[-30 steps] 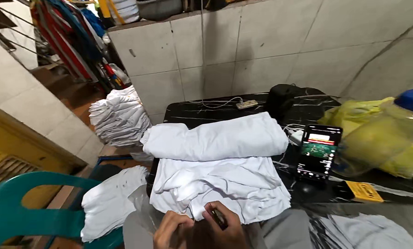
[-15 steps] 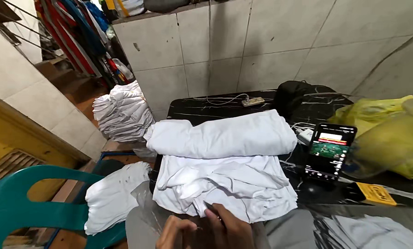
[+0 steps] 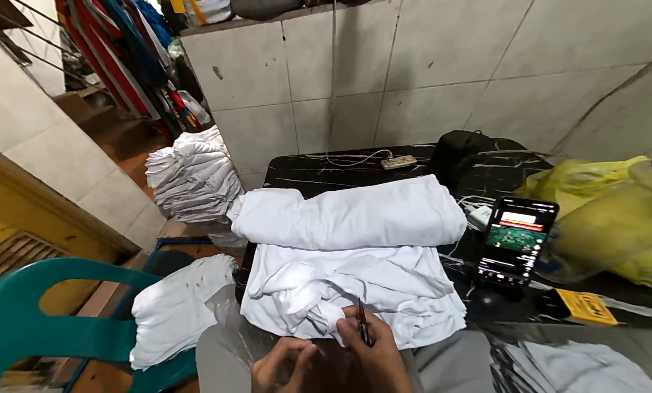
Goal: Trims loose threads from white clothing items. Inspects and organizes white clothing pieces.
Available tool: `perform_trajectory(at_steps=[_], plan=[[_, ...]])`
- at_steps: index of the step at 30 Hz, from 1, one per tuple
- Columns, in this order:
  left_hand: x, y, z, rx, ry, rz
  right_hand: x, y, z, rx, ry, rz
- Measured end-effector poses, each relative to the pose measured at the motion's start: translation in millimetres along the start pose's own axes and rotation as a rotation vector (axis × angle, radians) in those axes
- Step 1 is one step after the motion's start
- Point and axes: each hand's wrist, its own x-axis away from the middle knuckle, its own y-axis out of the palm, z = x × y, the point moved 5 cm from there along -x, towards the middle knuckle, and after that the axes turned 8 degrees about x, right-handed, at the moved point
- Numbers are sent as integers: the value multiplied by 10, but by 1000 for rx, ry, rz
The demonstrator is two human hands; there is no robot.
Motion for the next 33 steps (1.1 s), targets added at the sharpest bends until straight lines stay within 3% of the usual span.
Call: perform_trajectory(at_steps=[7, 10, 12, 15, 19, 22, 25, 29, 33], plan=[[-204, 190, -71, -305, 151, 7, 49, 126, -65, 144, -134, -27], [-274, 84, -49, -465, 203, 163, 156, 49, -119, 560, -300, 37], [-356, -121, -2, -496, 208, 268, 228, -143, -236, 922, -233, 108], [-491, -314, -26, -456, 168, 260, 251, -579, -448, 1156, -149, 224], [-719, -113, -75, -313, 113, 294, 47, -935, -661, 1095, -379, 489], [-977, 15, -170, -471, 82, 377, -284, -1118, -542, 1107, -452, 593], [-1187, 76, -322, -654, 113, 314, -492, -1225, -397, 1160, -454, 610], [-1213, 146, -290, -807, 308, 155, -463, -1194, -344, 1227, -466, 597], [-1110, 249, -52, -816, 361, 72, -414, -1207, -383, 1287, -260, 563]])
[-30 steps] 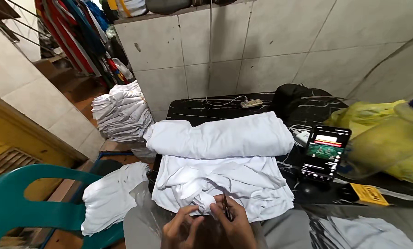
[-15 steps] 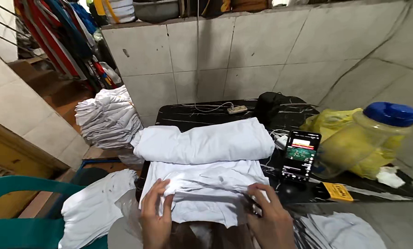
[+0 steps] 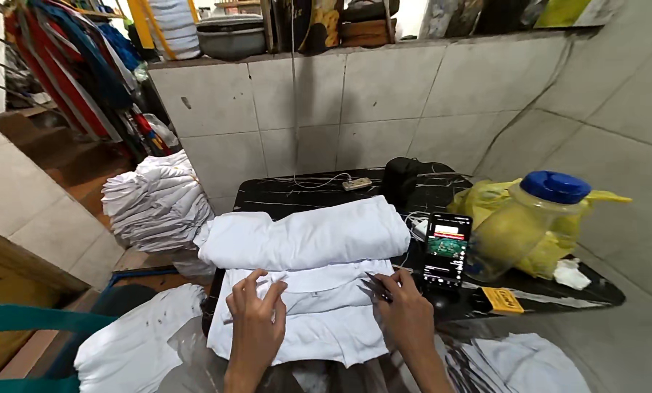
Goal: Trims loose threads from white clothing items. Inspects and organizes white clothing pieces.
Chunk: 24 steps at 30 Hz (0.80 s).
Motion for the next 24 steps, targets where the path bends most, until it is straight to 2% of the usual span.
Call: perform_trajectory(at_steps=[3, 6, 8, 10, 15, 24], plan=[[-97, 68, 265, 57, 50, -69, 2, -170, -267, 49, 54, -126], [-228, 365, 451, 133, 122, -235, 60, -90, -529, -42, 56, -332], [-303, 565, 430, 249, 161, -381, 85, 43, -514, -131, 80, -389], [-348, 663, 354, 335, 187, -454, 109, 129, -375, -225, 98, -376], [-377, 739, 269, 357, 268, -412, 197, 186, -157, -413, 76, -396], [-416, 599, 284, 427, 238, -451, 225, 158, -300, -378, 16, -555]])
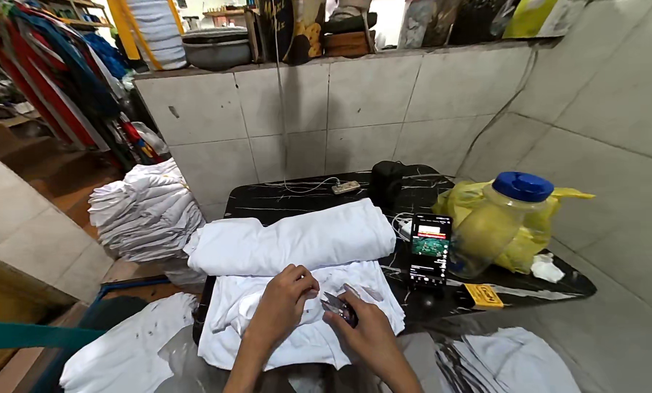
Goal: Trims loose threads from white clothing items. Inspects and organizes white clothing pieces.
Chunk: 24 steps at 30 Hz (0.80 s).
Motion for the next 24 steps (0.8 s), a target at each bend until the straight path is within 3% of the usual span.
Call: perform_trajectory(at_steps=[5, 14, 20, 24], plan=[[53, -52, 8, 30, -18, -74, 43, -31, -53, 101, 20, 58], [87, 37, 121, -169, -94, -142, 51, -40, -16, 112, 12, 45], [84, -5, 142, -183, -48, -65, 48, 8, -93, 123, -41, 70], [155, 8, 426, -250, 45, 1, 30, 62, -103, 96, -126, 229]])
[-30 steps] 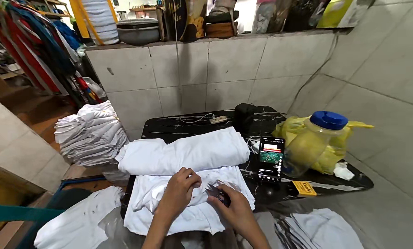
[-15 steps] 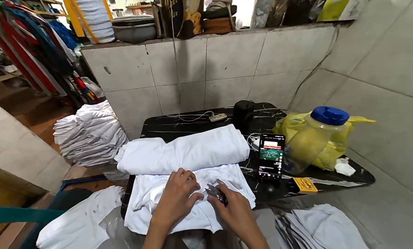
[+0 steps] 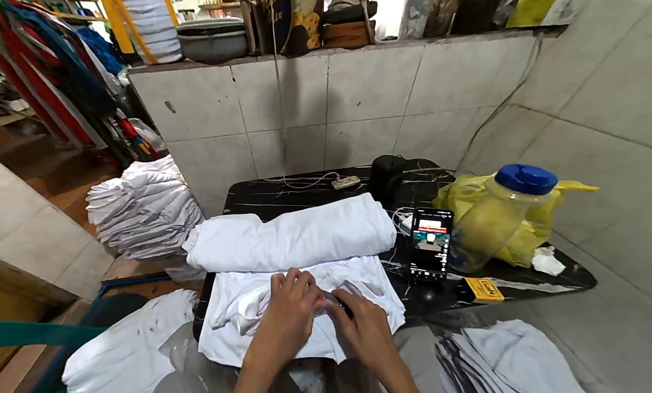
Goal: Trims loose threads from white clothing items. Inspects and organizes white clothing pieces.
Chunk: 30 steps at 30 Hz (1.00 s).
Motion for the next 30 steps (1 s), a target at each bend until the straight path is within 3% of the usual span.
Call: perform_trajectory(at_steps=[2, 4, 6, 8, 12, 18, 20, 23, 24, 26, 28, 30], plan=[[134, -14, 199, -41, -22, -30, -8, -9, 54, -43, 38, 79], [353, -39, 238, -113, -209, -49, -14, -39, 126, -61, 93, 129], [628, -115, 69, -193, -456, 73, -8, -65, 196, -25, 106, 177], [859, -184, -208, -281, -580, 264, -23, -63, 232, 25, 94, 195], [1073, -111, -538, -287, -554, 430, -81, 33, 169, 98, 93, 122], [932, -762, -875, 139, -491, 658, -140, -69, 245, 177, 100, 134], [874, -784, -1072, 109, -546, 583, -155, -38, 315, 194, 130, 14], [841, -584, -1405, -4, -822, 196, -132, 15, 314, 243, 133, -123], [812, -589, -1431, -20, -857, 157, -119, 6, 302, 233, 120, -128], [671, -719, -1233, -126, -742, 242, -60, -26, 271, 169, 81, -64], [524, -712, -952, -124, -491, 287, 59, -11, 160, 93, 37, 9], [417, -490, -794, -11, -295, 176, 186, 94, -22, 83, -25, 41]])
